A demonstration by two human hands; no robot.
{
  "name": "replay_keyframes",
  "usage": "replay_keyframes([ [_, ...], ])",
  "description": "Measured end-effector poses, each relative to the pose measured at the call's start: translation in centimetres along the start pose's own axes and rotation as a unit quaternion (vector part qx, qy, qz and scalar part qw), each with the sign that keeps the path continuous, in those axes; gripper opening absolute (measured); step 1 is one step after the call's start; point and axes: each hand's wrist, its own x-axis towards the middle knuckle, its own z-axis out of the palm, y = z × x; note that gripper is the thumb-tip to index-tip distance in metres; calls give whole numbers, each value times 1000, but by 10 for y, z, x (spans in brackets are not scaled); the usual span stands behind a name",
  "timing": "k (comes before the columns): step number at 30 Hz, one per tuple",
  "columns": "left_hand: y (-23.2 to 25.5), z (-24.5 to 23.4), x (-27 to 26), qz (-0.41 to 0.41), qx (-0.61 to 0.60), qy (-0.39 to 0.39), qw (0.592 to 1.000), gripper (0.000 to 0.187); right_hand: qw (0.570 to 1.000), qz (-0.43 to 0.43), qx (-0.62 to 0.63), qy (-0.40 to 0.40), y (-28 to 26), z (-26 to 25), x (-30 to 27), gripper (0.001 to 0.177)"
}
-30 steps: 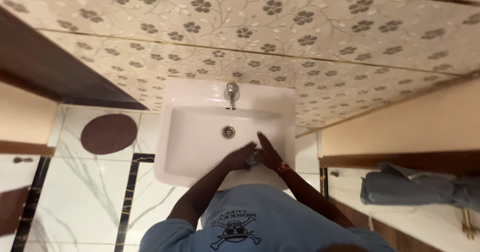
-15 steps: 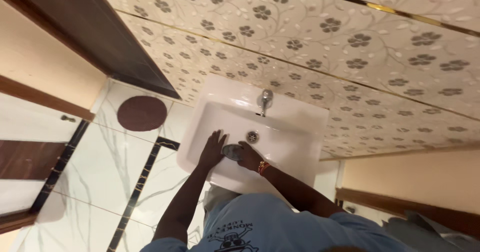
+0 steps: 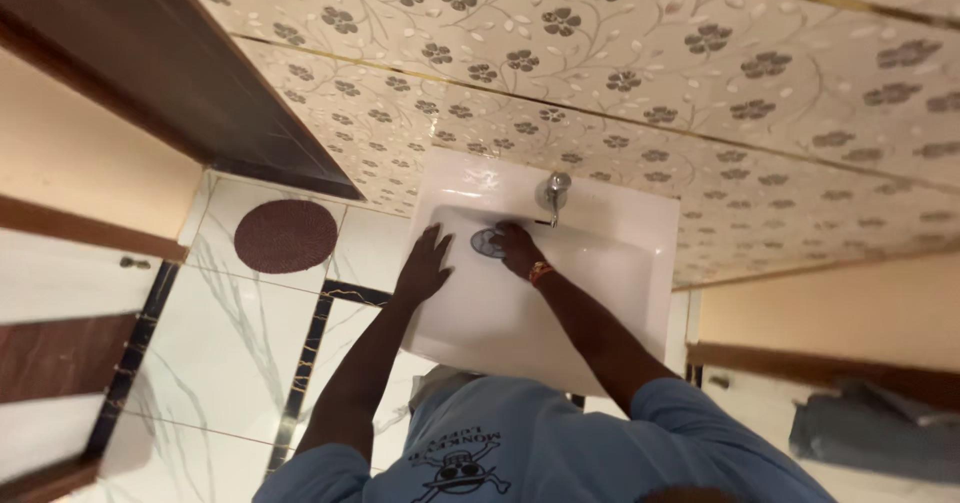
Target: The person cleans the interior and rim of a white ceramic sink using a small grey cloth, rubbing various surfaces of the basin and around the faucet by hand.
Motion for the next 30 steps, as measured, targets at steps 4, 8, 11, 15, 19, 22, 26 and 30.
replay_keyframes([
  [4,-17,-6,35,44,10,-13,999,77,993,103,48,24,11,-24,-36,46],
  [8,-31,-10,41,81,2,12,997,67,958,203,-153,130,14,-66,-126,45],
  [11,-25,-14,40,89,53,-7,995,60,926,250,-251,133,8,-77,-157,40],
  [15,-10,-28,41,65,21,15,998,60,904,303,-282,110,-7,-48,-130,45],
  [19,-8,-33,41,79,19,36,996,58,907,353,-208,101,-32,4,-59,68],
  [22,-9,-31,44,78,16,33,996,57,940,319,-115,24,-56,38,-10,76],
  [26,-7,-31,38,84,35,58,994,54,956,217,-148,128,-75,62,15,92],
  [30,-7,-32,41,73,13,46,996,55,927,369,-58,24,-60,39,-14,86],
])
